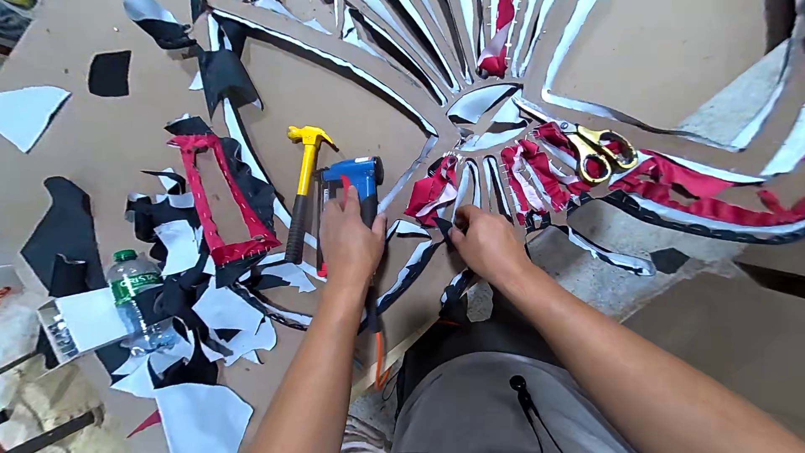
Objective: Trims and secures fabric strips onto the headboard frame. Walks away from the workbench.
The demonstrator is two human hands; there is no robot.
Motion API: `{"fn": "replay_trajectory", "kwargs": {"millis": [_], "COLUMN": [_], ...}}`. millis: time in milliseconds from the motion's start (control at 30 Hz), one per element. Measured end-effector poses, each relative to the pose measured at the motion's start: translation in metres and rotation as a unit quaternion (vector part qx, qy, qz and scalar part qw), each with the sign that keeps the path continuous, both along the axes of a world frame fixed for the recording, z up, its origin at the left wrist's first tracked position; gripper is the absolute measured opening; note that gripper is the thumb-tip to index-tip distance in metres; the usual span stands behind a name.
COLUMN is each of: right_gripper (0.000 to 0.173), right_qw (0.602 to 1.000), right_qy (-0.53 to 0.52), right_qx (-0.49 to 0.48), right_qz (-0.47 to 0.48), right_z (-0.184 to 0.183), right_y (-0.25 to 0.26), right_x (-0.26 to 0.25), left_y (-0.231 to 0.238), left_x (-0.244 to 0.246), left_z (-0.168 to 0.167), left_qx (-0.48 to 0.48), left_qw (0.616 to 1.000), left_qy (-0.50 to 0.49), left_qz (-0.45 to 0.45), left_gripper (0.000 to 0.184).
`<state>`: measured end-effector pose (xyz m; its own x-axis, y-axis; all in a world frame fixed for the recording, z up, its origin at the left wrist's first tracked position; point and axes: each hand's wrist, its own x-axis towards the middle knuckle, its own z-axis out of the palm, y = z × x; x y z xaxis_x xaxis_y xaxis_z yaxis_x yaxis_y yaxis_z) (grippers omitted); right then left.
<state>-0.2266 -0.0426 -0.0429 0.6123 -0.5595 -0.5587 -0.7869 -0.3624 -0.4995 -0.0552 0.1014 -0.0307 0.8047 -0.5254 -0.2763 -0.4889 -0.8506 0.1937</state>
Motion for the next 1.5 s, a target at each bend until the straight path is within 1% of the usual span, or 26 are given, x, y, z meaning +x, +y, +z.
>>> {"fn": "replay_trajectory", "kwargs": {"millis": [67,133,200,267,367,400,433,467,500,533,567,600,667,733,767,833,900,933,1000,1067,1133,1167,1300,1400,1500], "right_gripper": [0.036,0.044,0.051,0.060,0.076,0.080,0.083,0.084,0.084,0.083,0.082,0.081,0.077,0.071,0.070,0.070,0.070,0.070,0.069,0.068,0.067,0.066,0.065,0.064,0.063], "right_qw": [0.990,0.961,0.930,0.904,0.866,0.857,0.851,0.846,0.840,0.836,0.833,0.832,0.834,0.835,0.836,0.835,0.836,0.836,0.834,0.834,0.835,0.836,0.842,0.842,0.843], "right_qy": [-0.090,-0.177,-0.214,-0.216,-0.201,-0.185,-0.175,-0.168,-0.166,-0.168,-0.174,-0.179,-0.182,-0.179,-0.176,-0.172,-0.167,-0.166,-0.171,-0.168,-0.160,-0.157,-0.153,-0.146,-0.151], "right_qx": [-0.100,-0.173,-0.201,-0.201,-0.173,-0.161,-0.153,-0.144,-0.140,-0.138,-0.138,-0.136,-0.126,-0.114,-0.112,-0.114,-0.117,-0.121,-0.123,-0.121,-0.117,-0.114,-0.111,-0.114,-0.120], "right_qz": [0.042,0.123,0.219,0.308,0.425,0.452,0.471,0.486,0.497,0.505,0.506,0.507,0.506,0.507,0.508,0.509,0.509,0.509,0.511,0.512,0.514,0.513,0.505,0.507,0.501], "right_z": [-0.002,-0.015,-0.029,-0.040,-0.054,-0.057,-0.058,-0.057,-0.056,-0.056,-0.057,-0.058,-0.060,-0.061,-0.060,-0.059,-0.059,-0.060,-0.062,-0.063,-0.062,-0.062,-0.062,-0.063,-0.065], "right_y": [-0.004,-0.019,-0.038,-0.054,-0.067,-0.068,-0.070,-0.074,-0.078,-0.081,-0.084,-0.085,-0.086,-0.089,-0.090,-0.089,-0.087,-0.088,-0.088,-0.089,-0.086,-0.085,-0.085,-0.082,-0.083], "right_x": [-0.010,-0.014,-0.008,0.009,0.030,0.032,0.033,0.034,0.035,0.035,0.034,0.034,0.035,0.035,0.037,0.038,0.036,0.036,0.036,0.036,0.037,0.037,0.036,0.036,0.037], "left_y": [0.022,0.048,0.066,0.069,0.054,0.049,0.039,0.020,-0.003,0.018,0.036,0.050,0.075,0.098,0.109,0.121,0.114,0.108,0.096,0.088,0.084,0.083,0.075,0.074,0.067], "left_x": [0.010,0.036,0.067,0.092,0.109,0.110,0.110,0.110,0.122,0.117,0.119,0.118,0.092,0.039,0.008,-0.054,-0.105,-0.123,-0.149,-0.165,-0.171,-0.172,-0.176,-0.175,-0.173], "left_z": [0.007,0.009,0.000,-0.009,-0.017,-0.018,-0.012,0.008,0.037,0.019,0.009,0.014,0.047,0.076,0.081,0.070,0.046,0.035,0.014,-0.001,-0.010,-0.009,0.000,-0.011,0.002], "left_qx": [-0.054,-0.062,-0.023,0.016,0.065,0.079,0.107,0.171,0.254,0.111,0.005,-0.049,-0.109,-0.152,-0.163,-0.159,-0.142,-0.137,-0.146,-0.149,-0.116,-0.108,-0.138,-0.091,-0.120], "left_qw": [0.998,0.996,0.997,0.998,0.997,0.996,0.993,0.979,0.938,0.981,0.991,0.990,0.987,0.983,0.980,0.978,0.984,0.988,0.989,0.986,0.991,0.991,0.983,0.991,0.985], "left_qy": [-0.036,-0.062,-0.040,-0.008,0.014,0.008,0.009,0.055,0.181,0.055,0.004,0.005,0.019,0.049,0.075,0.113,0.094,0.066,-0.027,-0.072,-0.071,-0.073,-0.121,-0.097,-0.121], "left_qz": [-0.017,0.017,0.060,0.053,0.025,0.029,0.051,0.097,0.151,0.147,0.134,0.129,0.115,0.090,0.081,0.076,0.059,0.039,-0.004,-0.012,-0.014,-0.013,0.012,0.009,0.023], "left_gripper": [0.058,0.053,0.057,0.059,0.055,0.051,0.047,0.046,0.052,0.043,0.039,0.039,0.047,0.051,0.050,0.049,0.043,0.044,0.044,0.042,0.042,0.042,0.043,0.044,0.042]}}
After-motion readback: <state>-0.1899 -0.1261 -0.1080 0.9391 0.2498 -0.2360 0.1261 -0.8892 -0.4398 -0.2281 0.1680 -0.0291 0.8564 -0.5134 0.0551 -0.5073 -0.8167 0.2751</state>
